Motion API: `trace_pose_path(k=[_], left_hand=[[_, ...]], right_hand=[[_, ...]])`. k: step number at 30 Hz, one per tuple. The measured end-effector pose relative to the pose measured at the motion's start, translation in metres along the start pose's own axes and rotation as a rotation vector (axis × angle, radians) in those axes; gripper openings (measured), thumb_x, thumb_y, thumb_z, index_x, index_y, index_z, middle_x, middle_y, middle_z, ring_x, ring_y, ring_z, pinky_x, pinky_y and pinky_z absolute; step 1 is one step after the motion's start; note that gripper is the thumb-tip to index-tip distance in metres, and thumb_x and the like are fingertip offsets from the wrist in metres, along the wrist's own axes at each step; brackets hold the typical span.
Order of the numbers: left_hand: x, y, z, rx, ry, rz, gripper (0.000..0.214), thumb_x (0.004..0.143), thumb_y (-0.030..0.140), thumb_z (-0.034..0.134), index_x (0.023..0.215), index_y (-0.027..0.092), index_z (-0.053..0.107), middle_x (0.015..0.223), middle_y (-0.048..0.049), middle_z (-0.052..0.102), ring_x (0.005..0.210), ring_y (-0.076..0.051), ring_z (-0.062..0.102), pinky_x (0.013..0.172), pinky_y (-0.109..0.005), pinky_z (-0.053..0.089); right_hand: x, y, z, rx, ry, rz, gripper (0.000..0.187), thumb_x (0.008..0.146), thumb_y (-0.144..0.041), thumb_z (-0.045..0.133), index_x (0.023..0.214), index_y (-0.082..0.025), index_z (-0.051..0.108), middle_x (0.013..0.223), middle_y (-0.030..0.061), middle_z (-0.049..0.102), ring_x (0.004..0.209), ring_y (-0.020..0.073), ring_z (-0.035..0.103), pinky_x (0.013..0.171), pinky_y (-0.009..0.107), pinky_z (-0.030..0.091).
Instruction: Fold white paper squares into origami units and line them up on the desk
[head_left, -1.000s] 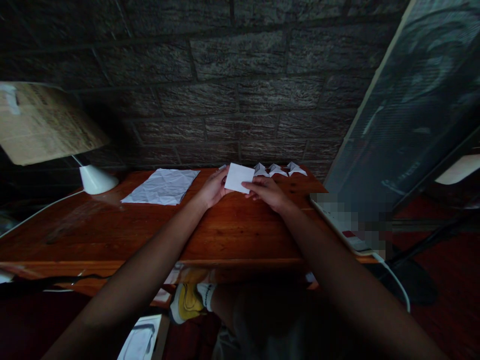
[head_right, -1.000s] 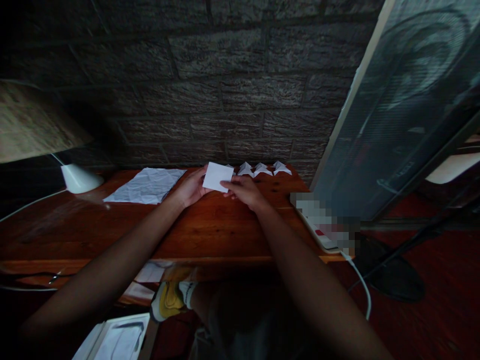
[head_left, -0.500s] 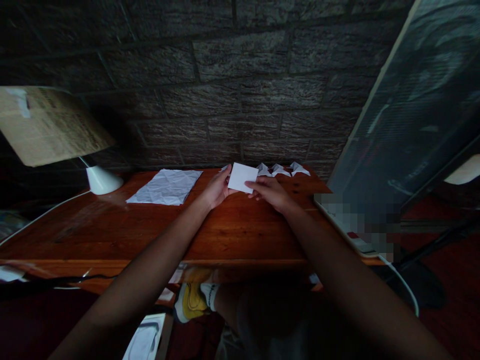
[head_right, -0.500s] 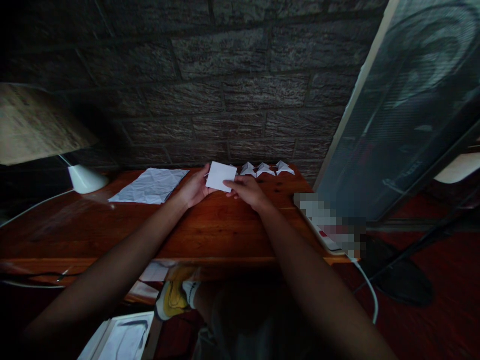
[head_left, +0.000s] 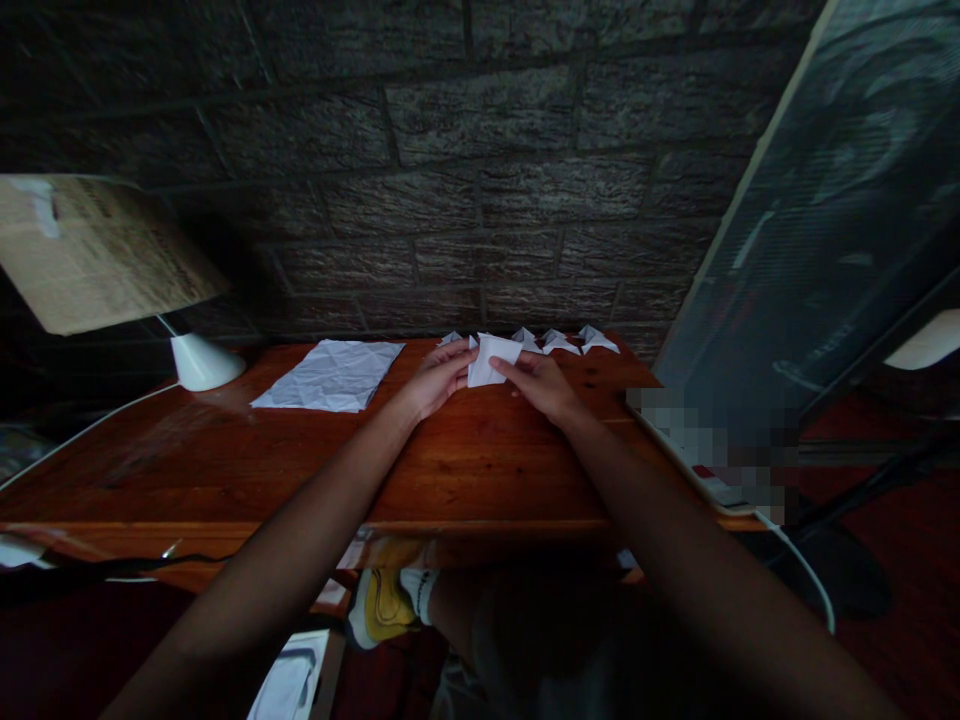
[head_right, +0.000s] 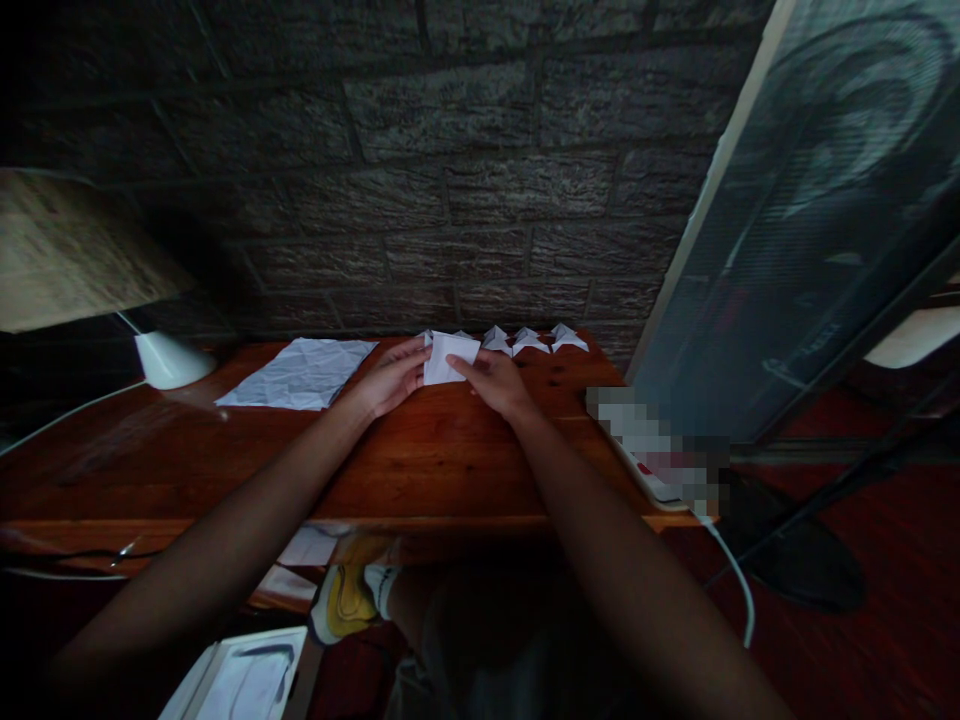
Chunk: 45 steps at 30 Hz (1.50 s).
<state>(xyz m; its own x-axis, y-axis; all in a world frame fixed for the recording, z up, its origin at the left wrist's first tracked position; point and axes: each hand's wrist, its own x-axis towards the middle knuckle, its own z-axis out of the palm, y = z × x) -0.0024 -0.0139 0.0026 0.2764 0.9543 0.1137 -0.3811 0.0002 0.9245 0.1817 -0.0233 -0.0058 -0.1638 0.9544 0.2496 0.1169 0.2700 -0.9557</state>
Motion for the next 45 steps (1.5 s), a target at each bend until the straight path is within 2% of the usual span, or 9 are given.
trace_pose_path(k=[2,5,7,11,15,19,29,37,45], left_hand=[[-0.001,0.000,0.001,0.017,-0.017,0.006,0.033,0.066,0.024,0.085,0.096,0.016,0.074,0.094,-0.0082,0.074,0.087,-0.019,0.069,0.082,-0.032,0.054],[-0.002,-0.001,0.001,0.033,-0.015,0.018,0.032,0.065,0.025,0.085,0.095,0.016,0.075,0.089,-0.0071,0.073,0.083,-0.018,0.069,0.082,-0.031,0.053],[-0.001,-0.003,0.002,0.043,-0.002,0.025,0.033,0.065,0.027,0.085,0.095,0.016,0.076,0.086,-0.0063,0.073,0.080,-0.017,0.068,0.080,-0.031,0.053],[-0.001,-0.005,0.003,0.103,0.022,0.081,0.035,0.065,0.032,0.085,0.095,0.016,0.077,0.085,-0.0055,0.073,0.075,-0.017,0.065,0.075,-0.031,0.050],[-0.002,-0.003,0.005,0.223,0.025,0.169,0.024,0.067,0.029,0.082,0.087,0.018,0.078,0.084,-0.0040,0.075,0.074,-0.017,0.063,0.072,-0.029,0.046],[-0.004,0.000,0.006,0.280,-0.003,0.183,0.018,0.063,0.023,0.082,0.080,0.018,0.078,0.081,-0.0038,0.075,0.075,-0.019,0.063,0.073,-0.029,0.046],[-0.002,-0.003,0.000,0.353,0.080,0.251,0.016,0.067,0.027,0.080,0.080,0.019,0.078,0.080,-0.0020,0.074,0.072,-0.016,0.060,0.073,-0.028,0.044],[0.001,-0.005,0.002,0.405,0.046,0.261,0.021,0.069,0.035,0.080,0.081,0.017,0.075,0.078,-0.0011,0.073,0.072,-0.015,0.061,0.074,-0.029,0.045],[0.001,-0.002,0.003,0.281,0.058,0.304,0.049,0.066,0.028,0.084,0.111,0.020,0.065,0.096,-0.0028,0.073,0.092,-0.016,0.067,0.092,-0.033,0.049]], right_hand=[[0.001,0.000,-0.001,0.025,0.036,-0.042,0.040,0.076,-0.048,0.075,0.104,-0.021,0.068,0.092,0.0036,0.071,0.070,0.0126,0.061,0.052,0.021,0.047],[0.001,0.000,-0.002,0.059,0.075,-0.104,0.063,0.072,-0.042,0.079,0.128,-0.026,0.053,0.097,0.0028,0.069,0.068,0.0128,0.060,0.050,0.022,0.047],[0.001,-0.001,-0.002,0.049,0.084,-0.136,0.072,0.070,-0.041,0.080,0.133,-0.030,0.046,0.104,0.0031,0.066,0.067,0.0129,0.060,0.050,0.023,0.048],[0.001,-0.002,-0.001,0.013,0.092,-0.165,0.057,0.070,-0.044,0.080,0.118,-0.029,0.052,0.112,0.0042,0.062,0.073,0.0144,0.061,0.053,0.024,0.050],[0.003,0.001,-0.001,-0.033,0.061,-0.213,0.038,0.072,-0.046,0.078,0.098,-0.025,0.061,0.104,0.0037,0.066,0.087,0.0181,0.062,0.068,0.027,0.053],[0.004,0.003,0.000,-0.046,0.009,-0.274,0.032,0.071,-0.047,0.078,0.088,-0.022,0.067,0.095,0.0028,0.069,0.086,0.0174,0.063,0.079,0.029,0.052],[0.001,0.003,0.001,-0.003,-0.066,-0.259,0.022,0.070,-0.035,0.078,0.086,-0.022,0.072,0.096,0.0027,0.072,0.085,0.0173,0.066,0.084,0.032,0.053],[0.006,0.010,-0.001,-0.012,-0.066,-0.313,0.010,0.074,-0.025,0.070,0.083,-0.022,0.072,0.090,0.0016,0.073,0.084,0.0179,0.068,0.087,0.037,0.054],[0.010,0.009,-0.005,0.006,0.078,-0.314,0.011,0.074,-0.024,0.069,0.084,-0.022,0.071,0.091,0.0027,0.074,0.083,0.0186,0.067,0.087,0.038,0.053]])
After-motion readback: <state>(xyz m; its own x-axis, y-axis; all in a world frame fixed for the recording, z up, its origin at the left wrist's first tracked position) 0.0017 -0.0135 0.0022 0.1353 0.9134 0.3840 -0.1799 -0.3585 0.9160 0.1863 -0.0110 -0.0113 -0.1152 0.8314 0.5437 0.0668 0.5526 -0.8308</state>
